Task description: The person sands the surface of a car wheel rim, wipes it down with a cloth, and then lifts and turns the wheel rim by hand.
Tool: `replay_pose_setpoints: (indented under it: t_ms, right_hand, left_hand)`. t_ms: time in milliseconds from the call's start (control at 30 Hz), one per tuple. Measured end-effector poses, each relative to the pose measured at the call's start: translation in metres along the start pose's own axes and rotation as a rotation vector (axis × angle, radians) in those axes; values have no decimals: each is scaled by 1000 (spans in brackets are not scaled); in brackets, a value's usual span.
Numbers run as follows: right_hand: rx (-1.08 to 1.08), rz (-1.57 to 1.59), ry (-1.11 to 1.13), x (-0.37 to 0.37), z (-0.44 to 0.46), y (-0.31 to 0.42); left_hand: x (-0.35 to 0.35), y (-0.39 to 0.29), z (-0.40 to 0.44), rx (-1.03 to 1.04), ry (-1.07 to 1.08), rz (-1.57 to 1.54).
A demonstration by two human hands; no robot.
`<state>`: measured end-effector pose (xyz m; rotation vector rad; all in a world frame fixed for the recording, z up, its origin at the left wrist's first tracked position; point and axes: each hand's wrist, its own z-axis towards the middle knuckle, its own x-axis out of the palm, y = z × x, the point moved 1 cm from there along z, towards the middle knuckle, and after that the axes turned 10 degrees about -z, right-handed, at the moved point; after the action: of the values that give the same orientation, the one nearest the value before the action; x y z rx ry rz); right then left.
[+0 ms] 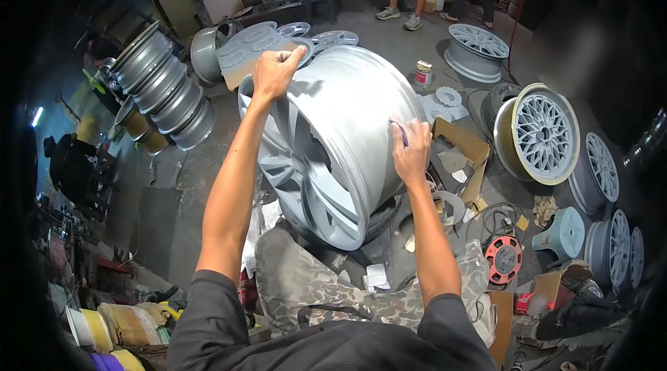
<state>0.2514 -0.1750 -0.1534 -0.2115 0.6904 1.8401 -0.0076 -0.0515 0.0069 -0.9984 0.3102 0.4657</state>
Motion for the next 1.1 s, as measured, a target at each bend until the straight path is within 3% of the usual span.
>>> replay_pose_setpoints:
  t_ms: [200,300,767,933,1000,1100]
  right_hand:
    - [-35,-152,-27,7,7,-3]
    - [60,-25,15,1,-17,-10]
    - [-21,-87,-5,1,10,0]
    - [-18,-85,76,-18,9,0]
    - [-27,-182,297,-43,-10,-18]
    - [66,-60,233,-60,-21,-23]
  left_hand:
    - [0,-2,3,25,4,52]
    - [0,-5,-2,6,-9,28]
    - [3,-1,1,28,12,-8]
    - [2,6,1,31,14,-29]
    - [1,4,2,24,-4,-41]
    - [4,1,3,38,-10,-20]
